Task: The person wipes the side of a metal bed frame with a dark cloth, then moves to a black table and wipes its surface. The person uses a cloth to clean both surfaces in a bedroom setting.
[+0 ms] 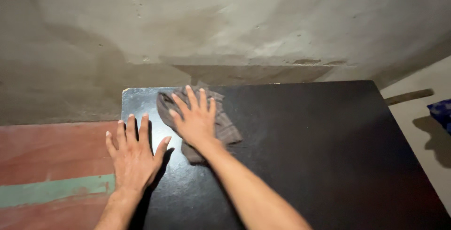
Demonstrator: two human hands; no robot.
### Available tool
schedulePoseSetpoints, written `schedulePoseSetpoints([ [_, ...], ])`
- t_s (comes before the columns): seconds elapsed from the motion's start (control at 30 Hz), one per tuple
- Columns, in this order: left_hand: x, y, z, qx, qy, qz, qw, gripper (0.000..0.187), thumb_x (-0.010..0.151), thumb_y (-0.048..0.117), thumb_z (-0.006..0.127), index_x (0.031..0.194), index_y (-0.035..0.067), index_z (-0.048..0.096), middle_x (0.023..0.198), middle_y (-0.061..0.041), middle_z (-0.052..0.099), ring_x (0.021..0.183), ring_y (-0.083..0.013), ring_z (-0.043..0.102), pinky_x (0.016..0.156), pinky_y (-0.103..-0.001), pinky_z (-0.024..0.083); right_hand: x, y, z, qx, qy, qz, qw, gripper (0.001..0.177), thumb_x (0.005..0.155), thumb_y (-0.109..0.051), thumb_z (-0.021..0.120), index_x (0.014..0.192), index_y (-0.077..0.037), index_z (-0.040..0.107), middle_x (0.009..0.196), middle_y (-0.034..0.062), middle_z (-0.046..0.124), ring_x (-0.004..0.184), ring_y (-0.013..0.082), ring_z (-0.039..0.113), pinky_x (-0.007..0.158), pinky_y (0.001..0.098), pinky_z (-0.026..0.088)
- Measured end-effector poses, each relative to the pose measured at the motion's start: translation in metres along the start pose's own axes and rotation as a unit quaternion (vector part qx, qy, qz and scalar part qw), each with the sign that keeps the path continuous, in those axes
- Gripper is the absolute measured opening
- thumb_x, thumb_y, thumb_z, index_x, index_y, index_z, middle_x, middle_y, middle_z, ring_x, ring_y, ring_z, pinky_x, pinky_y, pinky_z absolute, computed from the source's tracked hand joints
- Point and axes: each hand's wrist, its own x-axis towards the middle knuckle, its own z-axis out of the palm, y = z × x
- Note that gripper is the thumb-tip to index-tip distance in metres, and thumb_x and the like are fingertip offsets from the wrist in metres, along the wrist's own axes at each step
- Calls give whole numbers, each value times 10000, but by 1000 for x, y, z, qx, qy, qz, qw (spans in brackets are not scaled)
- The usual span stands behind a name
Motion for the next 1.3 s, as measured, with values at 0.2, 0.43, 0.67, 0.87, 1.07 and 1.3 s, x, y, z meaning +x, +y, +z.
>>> schedulePoseSetpoints([
  [0.2, -16, -17, -6, -40, 31, 3, 999, 838, 955, 629, 475, 1550, 42, 420, 1591, -235, 391, 1474, -433, 334, 1190, -668, 184, 29, -65, 45, 53, -7, -117, 992, 511, 985, -503, 560, 1468, -336, 573, 1639, 47, 392, 1540, 393, 298, 1216, 658, 216],
  [0.43, -18, -26, -23, -62, 35, 30, 997, 842, 938, 609, 495, 1556, 46, 397, 1592, -239, 372, 1490, -424, 312, 1191, -665, 175, -2, 12, -11, 100, -108, -331, 932, 462, 998, -450, 578, 1446, -335, 575, 1659, 13, 393, 1563, 345, 320, 1232, 634, 236],
  [0.67, -26, -33, -24, -80, 29, 26, 996, 826, 962, 595, 485, 1560, 33, 390, 1613, -243, 359, 1503, -429, 311, 1199, -666, 165, 36, -77, 39, 31, -6, -86, 996, 492, 977, -448, 583, 1447, -304, 574, 1624, 44, 392, 1523, 356, 297, 1201, 641, 225],
  [0.87, -39, -38, -21, -86, 45, 42, 994, 830, 985, 581, 476, 1590, 22, 372, 1626, -283, 328, 1510, -458, 288, 1218, -661, 166, -4, -68, 13, 72, -106, -314, 941, 547, 859, -348, 649, 1403, -287, 619, 1631, 11, 435, 1574, 310, 318, 1264, 599, 258],
  [1.07, -38, -41, -27, -104, 14, 61, 993, 828, 954, 595, 483, 1548, 26, 389, 1610, -270, 330, 1499, -430, 292, 1190, -659, 158, -44, -14, -17, 67, -8, -145, 987, 468, 965, -367, 627, 1417, -247, 613, 1608, 60, 471, 1527, 348, 380, 1217, 602, 313],
  [1.3, -44, -34, -30, -119, 25, 82, 989, 815, 974, 597, 463, 1547, 22, 392, 1610, -271, 331, 1496, -434, 297, 1191, -659, 163, 17, -67, 53, -41, 62, 69, 995, 496, 962, -461, 567, 1426, -287, 599, 1616, 80, 411, 1503, 420, 320, 1170, 681, 239],
])
